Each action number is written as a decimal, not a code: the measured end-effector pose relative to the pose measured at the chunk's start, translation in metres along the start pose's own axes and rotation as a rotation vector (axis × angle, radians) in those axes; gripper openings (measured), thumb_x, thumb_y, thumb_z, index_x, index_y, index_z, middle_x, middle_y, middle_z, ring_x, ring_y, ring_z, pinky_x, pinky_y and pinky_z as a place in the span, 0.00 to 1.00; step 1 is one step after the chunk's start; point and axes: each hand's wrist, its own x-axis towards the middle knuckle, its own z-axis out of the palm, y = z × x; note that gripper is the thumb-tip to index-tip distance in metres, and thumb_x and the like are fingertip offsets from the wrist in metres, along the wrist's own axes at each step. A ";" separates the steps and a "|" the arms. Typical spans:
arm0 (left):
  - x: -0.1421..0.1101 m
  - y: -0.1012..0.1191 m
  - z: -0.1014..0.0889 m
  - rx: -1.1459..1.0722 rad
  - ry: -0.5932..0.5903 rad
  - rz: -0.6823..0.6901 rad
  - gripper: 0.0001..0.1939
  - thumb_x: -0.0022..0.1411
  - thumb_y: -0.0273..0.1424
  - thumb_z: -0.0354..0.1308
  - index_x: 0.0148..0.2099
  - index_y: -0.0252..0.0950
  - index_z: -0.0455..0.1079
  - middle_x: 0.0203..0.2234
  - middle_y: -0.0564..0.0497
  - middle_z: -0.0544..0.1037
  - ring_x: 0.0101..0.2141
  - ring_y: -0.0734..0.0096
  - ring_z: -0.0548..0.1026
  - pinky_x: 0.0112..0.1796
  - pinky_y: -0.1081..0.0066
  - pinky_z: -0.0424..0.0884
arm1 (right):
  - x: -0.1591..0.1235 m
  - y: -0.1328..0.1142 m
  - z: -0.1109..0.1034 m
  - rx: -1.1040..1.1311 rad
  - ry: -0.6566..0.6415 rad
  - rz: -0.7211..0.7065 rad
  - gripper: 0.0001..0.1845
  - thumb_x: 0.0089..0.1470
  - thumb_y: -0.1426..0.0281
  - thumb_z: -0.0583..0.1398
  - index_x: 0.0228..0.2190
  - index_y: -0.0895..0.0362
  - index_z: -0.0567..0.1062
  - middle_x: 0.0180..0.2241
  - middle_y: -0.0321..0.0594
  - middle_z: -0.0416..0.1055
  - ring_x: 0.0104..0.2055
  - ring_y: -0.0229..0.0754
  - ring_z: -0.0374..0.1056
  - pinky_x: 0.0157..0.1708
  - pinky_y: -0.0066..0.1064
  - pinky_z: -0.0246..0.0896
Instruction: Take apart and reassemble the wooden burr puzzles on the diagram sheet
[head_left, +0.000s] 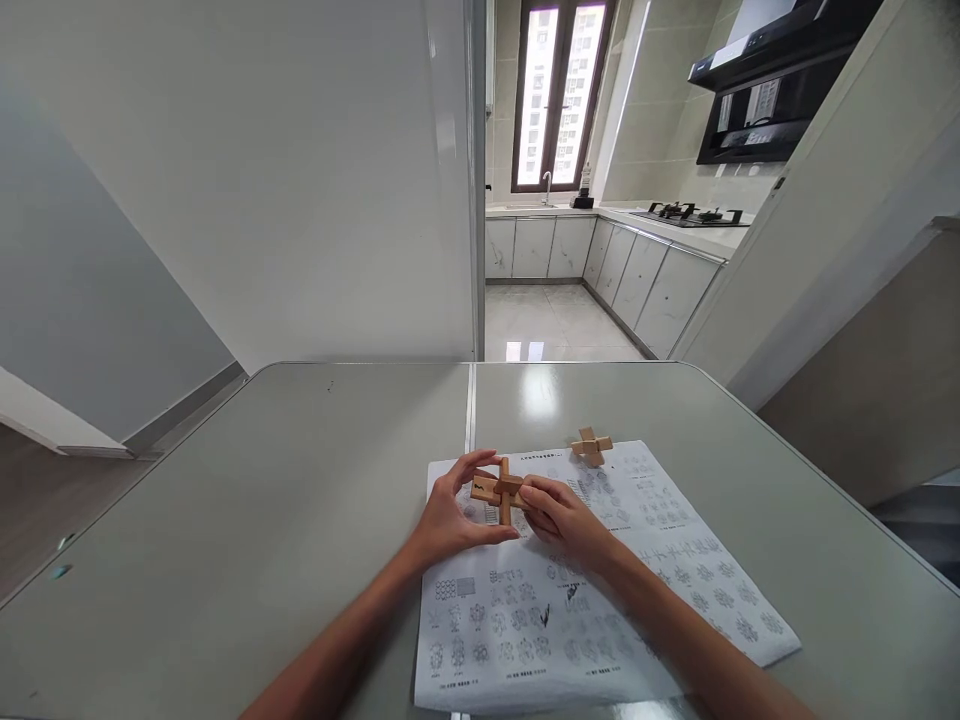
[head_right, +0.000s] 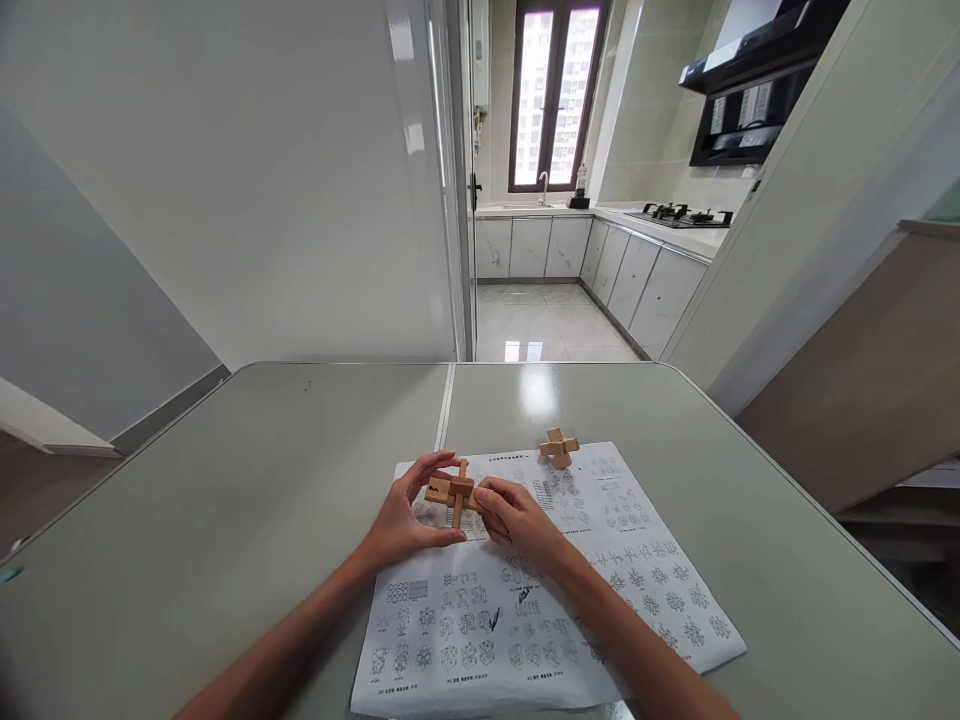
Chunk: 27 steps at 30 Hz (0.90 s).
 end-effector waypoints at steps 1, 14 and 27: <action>0.000 0.001 0.000 0.006 0.000 0.001 0.48 0.42 0.38 0.81 0.63 0.42 0.66 0.58 0.42 0.76 0.53 0.53 0.78 0.60 0.54 0.69 | 0.000 0.000 0.000 -0.008 0.003 -0.002 0.22 0.65 0.55 0.62 0.25 0.54 0.65 0.17 0.24 0.53 0.18 0.31 0.41 0.19 0.27 0.41; -0.001 0.002 0.003 0.045 0.053 -0.020 0.44 0.41 0.40 0.82 0.59 0.42 0.69 0.56 0.44 0.77 0.53 0.53 0.77 0.59 0.54 0.70 | -0.001 0.003 0.000 -0.044 0.039 -0.008 0.22 0.65 0.53 0.62 0.27 0.54 0.66 0.19 0.25 0.51 0.20 0.32 0.41 0.19 0.28 0.40; -0.006 0.002 0.006 0.068 0.025 -0.038 0.46 0.40 0.43 0.81 0.60 0.43 0.69 0.53 0.47 0.79 0.45 0.58 0.79 0.49 0.61 0.74 | -0.003 0.004 0.001 -0.033 0.020 0.061 0.22 0.63 0.49 0.62 0.37 0.56 0.75 0.19 0.24 0.48 0.21 0.32 0.39 0.20 0.29 0.39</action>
